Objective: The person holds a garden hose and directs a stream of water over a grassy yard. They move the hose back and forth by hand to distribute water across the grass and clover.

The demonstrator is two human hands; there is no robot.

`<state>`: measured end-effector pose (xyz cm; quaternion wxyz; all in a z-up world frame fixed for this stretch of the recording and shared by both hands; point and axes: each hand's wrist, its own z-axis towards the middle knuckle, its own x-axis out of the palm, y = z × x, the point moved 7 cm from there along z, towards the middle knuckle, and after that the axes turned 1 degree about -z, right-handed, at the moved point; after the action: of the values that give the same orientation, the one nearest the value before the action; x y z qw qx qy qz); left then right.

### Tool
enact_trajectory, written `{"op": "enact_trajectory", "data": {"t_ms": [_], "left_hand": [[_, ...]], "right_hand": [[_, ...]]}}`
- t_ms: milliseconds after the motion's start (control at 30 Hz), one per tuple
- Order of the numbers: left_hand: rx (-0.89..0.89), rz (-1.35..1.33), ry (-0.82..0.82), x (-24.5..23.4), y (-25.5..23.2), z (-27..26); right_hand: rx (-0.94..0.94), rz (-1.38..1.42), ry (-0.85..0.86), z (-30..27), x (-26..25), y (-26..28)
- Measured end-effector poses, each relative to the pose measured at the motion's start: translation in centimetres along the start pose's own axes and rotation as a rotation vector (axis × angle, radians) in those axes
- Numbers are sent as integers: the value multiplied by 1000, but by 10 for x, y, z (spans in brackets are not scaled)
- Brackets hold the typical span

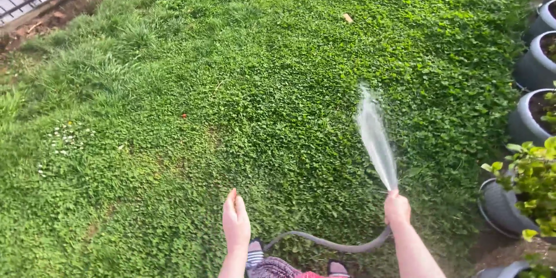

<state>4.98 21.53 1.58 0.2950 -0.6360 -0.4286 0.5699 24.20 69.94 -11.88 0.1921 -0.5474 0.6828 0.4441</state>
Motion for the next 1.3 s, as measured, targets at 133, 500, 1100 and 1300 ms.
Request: {"op": "enact_trajectory", "data": {"t_ms": [133, 500, 1100, 1300], "left_hand": [[-73, 46, 11, 40, 5, -53], [-135, 84, -82, 33, -27, -134], [218, 61, -98, 53, -84, -159], [110, 37, -127, 36, -65, -167]], "right_hand": [[17, -41, 92, 8, -29, -28], [-75, 6, -149, 97, -92, -103], [-215, 130, -260, 64, -67, -65], [-15, 479, -298, 57, -62, -68]]}}
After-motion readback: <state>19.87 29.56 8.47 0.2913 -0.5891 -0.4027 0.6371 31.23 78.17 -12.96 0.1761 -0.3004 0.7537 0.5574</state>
